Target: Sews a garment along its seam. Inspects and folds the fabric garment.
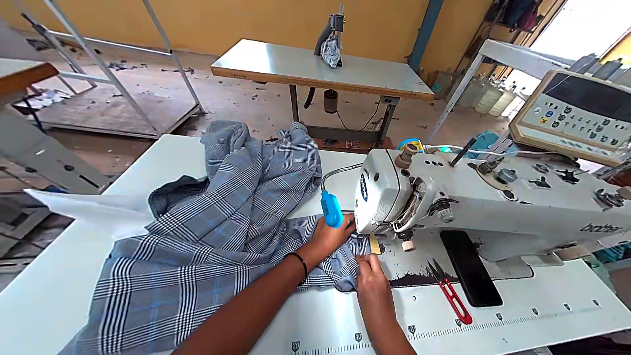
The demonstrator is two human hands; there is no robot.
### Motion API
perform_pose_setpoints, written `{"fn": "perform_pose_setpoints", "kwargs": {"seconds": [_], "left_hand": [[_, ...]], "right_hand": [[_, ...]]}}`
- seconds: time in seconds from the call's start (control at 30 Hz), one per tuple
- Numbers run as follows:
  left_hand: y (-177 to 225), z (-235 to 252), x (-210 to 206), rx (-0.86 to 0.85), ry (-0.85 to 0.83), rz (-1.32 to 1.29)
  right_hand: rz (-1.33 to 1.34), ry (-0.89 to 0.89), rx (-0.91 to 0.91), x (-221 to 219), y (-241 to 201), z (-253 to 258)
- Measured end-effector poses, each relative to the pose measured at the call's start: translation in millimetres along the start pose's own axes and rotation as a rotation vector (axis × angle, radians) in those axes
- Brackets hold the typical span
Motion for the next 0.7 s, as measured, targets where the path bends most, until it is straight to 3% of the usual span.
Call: {"fn": "perform_pose_setpoints", "kwargs": {"seconds": [0.1, 0.2, 0.3, 0.53, 0.7], "left_hand": [[6, -35, 9, -0.181, 0.014, 0.062], [41, -99, 8, -0.464, -0.061, 0.124], [66, -126, -2, -0.639, -0.012, 0.139], [88, -147, -4, -0.596, 0.317, -0.369], [107, -153, -2, -0.6, 0.495, -0.297]], "right_hand": [[0.227, 0.026, -0.112, 20, 14, -6], [0.365, 0.07, -0.173, 29, 22, -20], [0.493, 0.057, -0.229, 29, 22, -29], [0.505, 0.092, -0.346, 74, 29, -33], [0.45, -0.069, -0.359, 74, 24, -17]]}}
Point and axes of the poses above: each hand's wrist, its own z-axis towards the middle knuckle, its own x-axis out of the back of the hand, y = z × x, the point moved 9 cm from there along z, towards the middle knuckle, and after that the axes turned 9 degrees about z, right-handed, at the moved point
